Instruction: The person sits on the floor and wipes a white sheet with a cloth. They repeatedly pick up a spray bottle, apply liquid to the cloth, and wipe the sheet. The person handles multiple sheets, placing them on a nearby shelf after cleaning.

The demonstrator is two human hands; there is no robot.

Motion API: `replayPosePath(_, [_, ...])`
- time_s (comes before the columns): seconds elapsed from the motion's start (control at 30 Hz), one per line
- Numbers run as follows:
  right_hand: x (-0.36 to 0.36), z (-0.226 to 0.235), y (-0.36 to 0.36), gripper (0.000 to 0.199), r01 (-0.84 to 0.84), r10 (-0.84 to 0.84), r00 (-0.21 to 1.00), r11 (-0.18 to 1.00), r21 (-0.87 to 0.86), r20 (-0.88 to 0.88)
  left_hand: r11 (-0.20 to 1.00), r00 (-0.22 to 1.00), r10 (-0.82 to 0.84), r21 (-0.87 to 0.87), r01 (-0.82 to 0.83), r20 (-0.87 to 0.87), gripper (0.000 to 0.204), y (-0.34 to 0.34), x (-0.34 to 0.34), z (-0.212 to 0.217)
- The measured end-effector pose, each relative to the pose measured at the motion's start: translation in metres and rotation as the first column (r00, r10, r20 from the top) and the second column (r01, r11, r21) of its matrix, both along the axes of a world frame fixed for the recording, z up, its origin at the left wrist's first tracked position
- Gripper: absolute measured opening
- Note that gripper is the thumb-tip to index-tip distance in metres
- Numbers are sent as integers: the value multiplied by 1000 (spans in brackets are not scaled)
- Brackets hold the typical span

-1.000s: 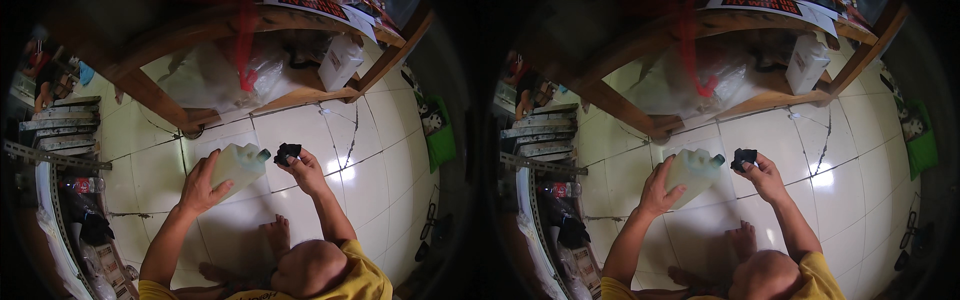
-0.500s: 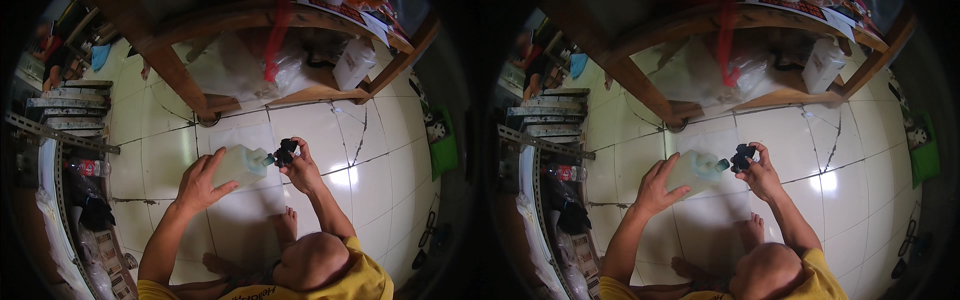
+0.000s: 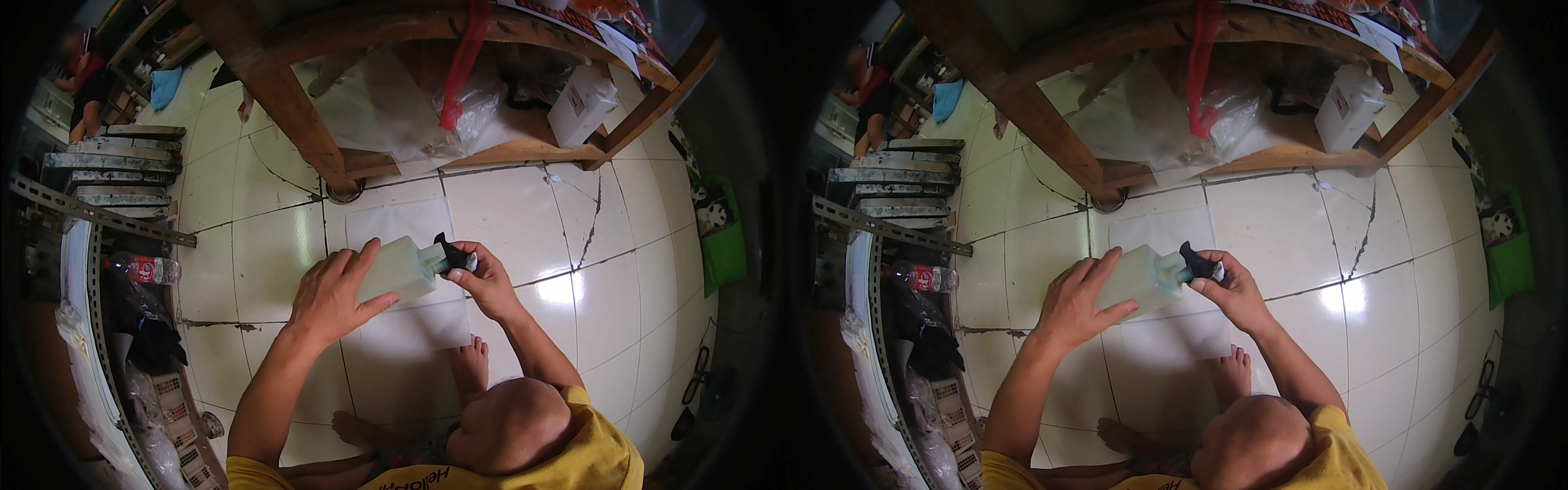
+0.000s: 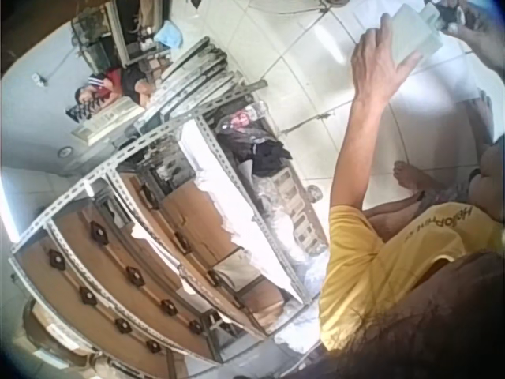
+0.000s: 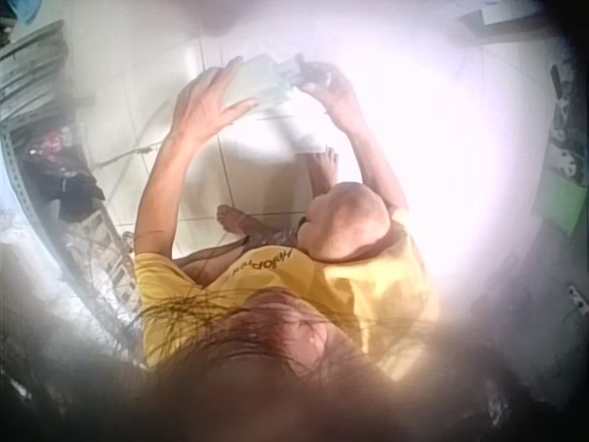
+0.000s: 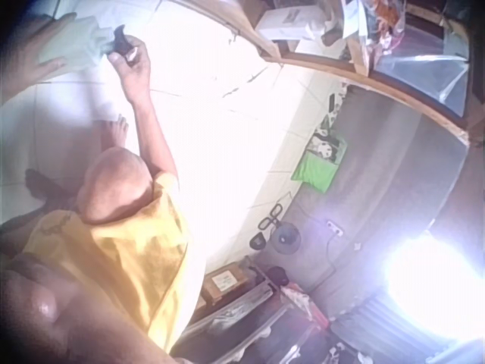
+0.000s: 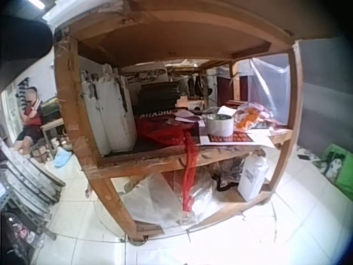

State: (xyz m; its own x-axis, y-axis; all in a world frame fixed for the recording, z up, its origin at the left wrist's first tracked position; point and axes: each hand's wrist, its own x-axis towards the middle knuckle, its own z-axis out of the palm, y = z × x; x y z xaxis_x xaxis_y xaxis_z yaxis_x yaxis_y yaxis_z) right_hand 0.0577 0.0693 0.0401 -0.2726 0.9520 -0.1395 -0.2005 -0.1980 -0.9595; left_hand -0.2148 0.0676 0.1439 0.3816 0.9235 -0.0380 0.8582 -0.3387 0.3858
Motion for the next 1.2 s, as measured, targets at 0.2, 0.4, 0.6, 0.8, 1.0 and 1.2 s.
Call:
replayPosePath(0.2, [-2, -6, 2, 29, 75, -124, 970, 971, -229, -207, 1000, 1000, 8, -9, -8, -24, 78, 3, 0, 5])
replayPosePath(0.4, [2, -14, 3, 30, 40, -135, 931, 961, -273, -340, 999, 1000, 3, -38, -4, -23, 78, 7, 2, 12])
replayPosePath(0.6, [2, -12, 3, 31, 38, -113, 950, 967, -252, -290, 999, 995, -48, -8, 47, -92, 75, 14, 9, 23])
replayPosePath(0.8, [-9, -11, -2, 33, 47, -110, 975, 952, -304, -195, 980, 957, -162, 72, 185, -242, 69, 27, 19, 42])
replayPosePath(1.0, [-17, -21, -4, 31, -8, -98, 956, 933, -360, -277, 936, 883, -261, 121, 331, -390, 64, 39, 33, 59])
replayPosePath(1.2, [-24, -27, -4, 27, -56, -131, 915, 894, -444, -380, 918, 799, -302, 67, 391, -519, 60, 49, 44, 66])
